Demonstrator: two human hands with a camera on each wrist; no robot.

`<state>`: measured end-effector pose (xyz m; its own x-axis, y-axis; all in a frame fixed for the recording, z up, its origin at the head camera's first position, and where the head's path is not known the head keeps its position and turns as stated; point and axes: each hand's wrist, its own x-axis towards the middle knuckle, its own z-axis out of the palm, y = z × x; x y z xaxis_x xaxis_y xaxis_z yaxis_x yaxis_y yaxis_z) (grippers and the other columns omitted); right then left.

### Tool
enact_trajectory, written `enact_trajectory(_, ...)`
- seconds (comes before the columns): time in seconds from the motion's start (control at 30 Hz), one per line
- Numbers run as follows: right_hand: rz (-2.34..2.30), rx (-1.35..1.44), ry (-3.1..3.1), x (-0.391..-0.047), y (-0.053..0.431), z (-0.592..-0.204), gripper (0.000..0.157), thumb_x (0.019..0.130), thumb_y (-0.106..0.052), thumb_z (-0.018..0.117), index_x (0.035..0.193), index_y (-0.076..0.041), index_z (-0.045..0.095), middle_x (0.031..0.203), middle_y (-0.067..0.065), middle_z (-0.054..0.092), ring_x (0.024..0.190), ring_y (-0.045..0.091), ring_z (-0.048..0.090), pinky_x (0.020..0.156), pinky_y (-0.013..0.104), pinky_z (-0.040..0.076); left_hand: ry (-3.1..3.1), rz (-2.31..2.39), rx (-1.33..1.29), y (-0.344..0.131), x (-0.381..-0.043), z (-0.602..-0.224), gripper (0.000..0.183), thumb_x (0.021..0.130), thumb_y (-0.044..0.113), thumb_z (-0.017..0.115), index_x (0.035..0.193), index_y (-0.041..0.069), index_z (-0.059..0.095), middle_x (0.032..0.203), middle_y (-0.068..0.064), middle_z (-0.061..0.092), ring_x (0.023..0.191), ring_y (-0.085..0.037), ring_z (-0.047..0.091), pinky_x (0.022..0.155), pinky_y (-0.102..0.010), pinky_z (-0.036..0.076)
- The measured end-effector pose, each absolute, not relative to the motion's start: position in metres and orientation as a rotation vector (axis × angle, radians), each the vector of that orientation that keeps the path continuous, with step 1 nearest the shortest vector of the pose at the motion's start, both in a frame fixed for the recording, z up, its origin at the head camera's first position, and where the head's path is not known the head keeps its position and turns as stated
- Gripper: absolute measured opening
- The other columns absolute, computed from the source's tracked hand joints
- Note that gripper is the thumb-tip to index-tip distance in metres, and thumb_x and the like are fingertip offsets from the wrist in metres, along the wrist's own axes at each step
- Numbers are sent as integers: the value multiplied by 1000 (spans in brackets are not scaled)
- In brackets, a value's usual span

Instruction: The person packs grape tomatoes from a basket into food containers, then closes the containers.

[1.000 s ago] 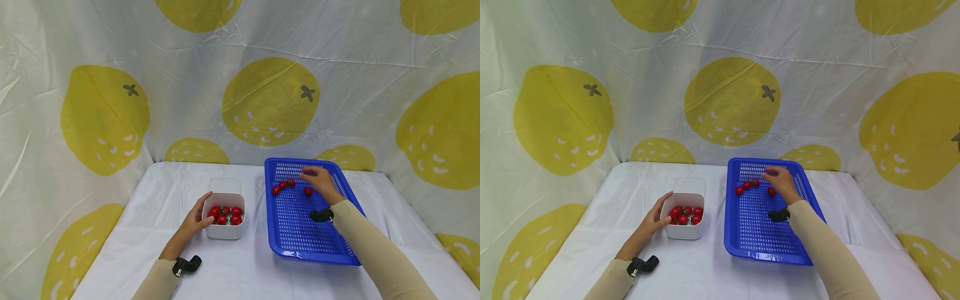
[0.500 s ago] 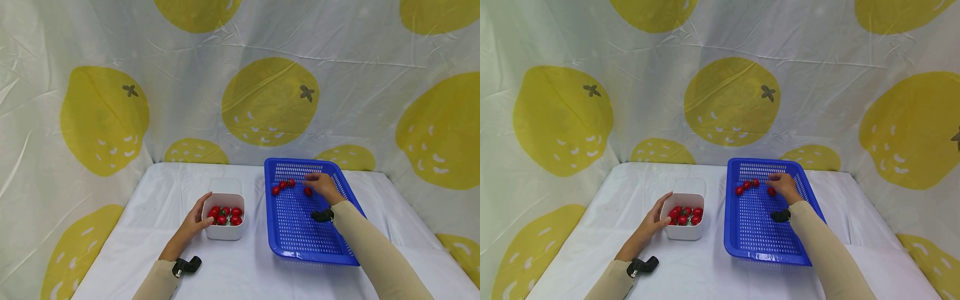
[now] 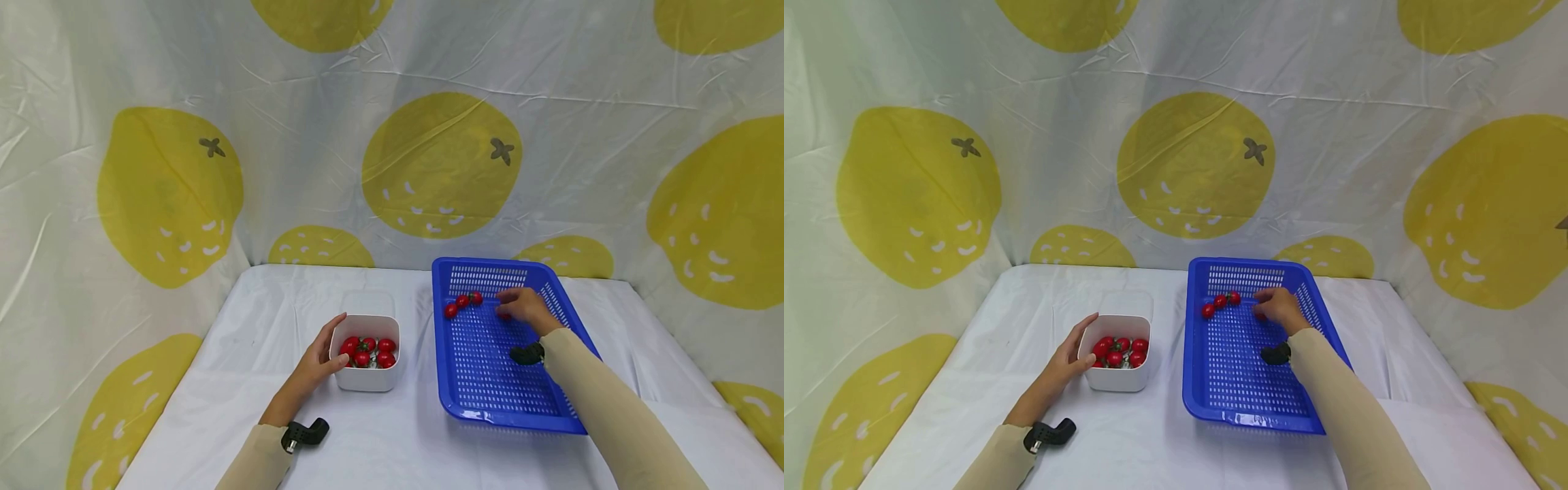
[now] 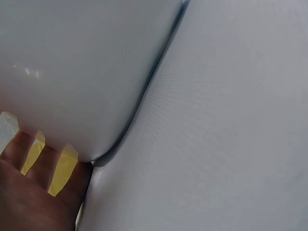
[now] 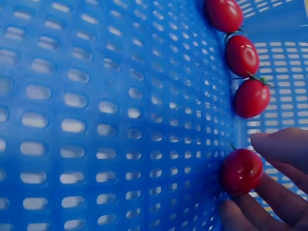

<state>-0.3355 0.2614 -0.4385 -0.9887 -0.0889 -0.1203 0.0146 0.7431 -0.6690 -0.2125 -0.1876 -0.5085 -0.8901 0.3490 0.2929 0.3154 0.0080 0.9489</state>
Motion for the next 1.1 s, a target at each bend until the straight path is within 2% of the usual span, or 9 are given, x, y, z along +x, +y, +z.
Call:
enact_trajectory(0.13, -1045, -123, 2823, -335, 261, -440, 43, 85, -7, 70, 124, 7, 60, 121, 28, 61, 108, 41, 59, 98, 55, 42, 2209, 2074, 739, -188, -213, -509, 72, 90, 17, 59, 153, 25, 23, 155, -8, 25, 140, -32, 25, 107, -26, 34)
enact_trajectory(0.23, -1031, -131, 2827, -334, 260, -441, 42, 84, -5, 70, 124, 7, 61, 119, 28, 62, 105, 40, 60, 95, 53, 45, 2211, 2074, 750, -188, -213, -510, 72, 90, 17, 59, 153, 24, 23, 156, -8, 25, 141, -32, 25, 107, -26, 33)
enact_trajectory(0.57, -890, -168, 2864, -334, 256, -442, 41, 82, -5, 72, 121, 4, 64, 118, 25, 63, 106, 40, 58, 92, 51, 47, 2220, 2067, 710, -187, -211, -508, 74, 90, 19, 59, 154, 22, 22, 157, -6, 22, 142, -30, 22, 110, -37, 31)
enact_trajectory(0.77, -856, -192, 2870, -334, 256, -441, 39, 81, -1, 71, 119, 4, 65, 117, 25, 63, 103, 38, 58, 89, 50, 49, 2199, 2079, 734, -187, -211, -506, 76, 90, 17, 59, 154, 13, 18, 157, -9, 22, 141, -33, 23, 106, -28, 35)
enact_trajectory(0.93, -857, -200, 2868, -333, 258, -442, 39, 81, 0, 70, 119, 5, 65, 117, 26, 63, 102, 38, 58, 90, 50, 49, 2204, 2077, 736, -187, -211, -506, 75, 90, 18, 59, 154, 17, 19, 158, -7, 20, 143, -31, 21, 106, -25, 34)
enact_trajectory(1.1, -861, -176, 2864, -333, 258, -442, 38, 81, -1, 70, 119, 5, 65, 118, 27, 62, 102, 39, 56, 90, 50, 48, 2211, 2072, 761, -187, -212, -507, 74, 90, 17, 58, 154, 21, 21, 160, -8, 15, 146, -29, 13, 109, -26, 30)
